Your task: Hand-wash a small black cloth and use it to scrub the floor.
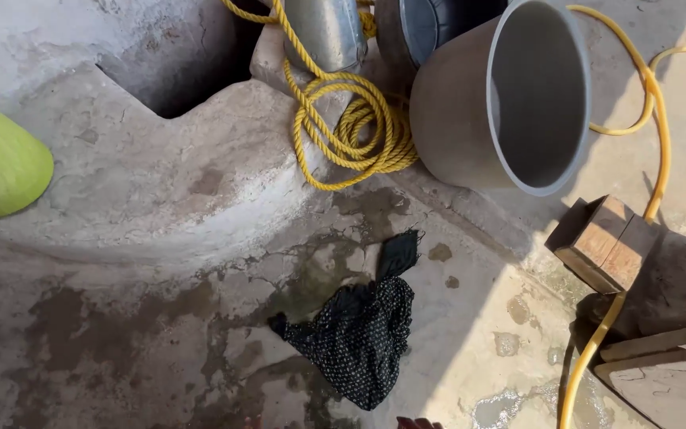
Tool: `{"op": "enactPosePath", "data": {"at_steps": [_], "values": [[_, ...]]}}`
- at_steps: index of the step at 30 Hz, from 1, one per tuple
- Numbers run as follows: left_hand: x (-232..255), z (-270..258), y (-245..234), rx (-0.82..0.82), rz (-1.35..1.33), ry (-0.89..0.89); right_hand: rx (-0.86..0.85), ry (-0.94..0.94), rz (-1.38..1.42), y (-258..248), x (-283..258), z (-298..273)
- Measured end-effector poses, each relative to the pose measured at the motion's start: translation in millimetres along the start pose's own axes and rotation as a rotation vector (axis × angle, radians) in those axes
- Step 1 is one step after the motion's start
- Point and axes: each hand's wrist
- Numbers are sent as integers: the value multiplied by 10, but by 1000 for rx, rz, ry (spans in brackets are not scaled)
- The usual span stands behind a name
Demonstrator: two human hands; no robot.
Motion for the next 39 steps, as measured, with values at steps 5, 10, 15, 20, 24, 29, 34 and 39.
{"op": "enactPosePath", "data": {"at_steps": [5, 10, 15, 20, 24, 29, 34, 39], "values": [[645, 247, -497, -17, -21, 152, 54, 117, -59, 1576, 97, 1120], [662, 1638, -113, 219, 196, 410, 435, 87, -89, 2191, -45, 2333], [454, 2547, -204, 381, 107, 670, 814, -13, -238, 2349, -26, 3302], [359, 3370, -1148, 799, 18, 506, 858, -205, -202, 1137, -814, 4645], [37, 3702, -2147, 845, 37, 340, 967, -138, -157, 1023, -1447, 5185], [-898, 3717, -2176, 830, 224, 228, 889, -319, -220, 1271, -2303, 4840], [-1783, 3050, -1691, 653, 375, 199, 773, -547, -297, 1914, -2908, 4131], [-2073, 2468, -1289, 479, 490, 166, 469, -935, -425, 2276, -2990, 3636]]}}
Point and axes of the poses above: each hand's wrist, its own z-axis towards the middle knuckle, its own y-axis out of the palm, x = y × z, and after that the axes turned 9 degrees about y, right-handed
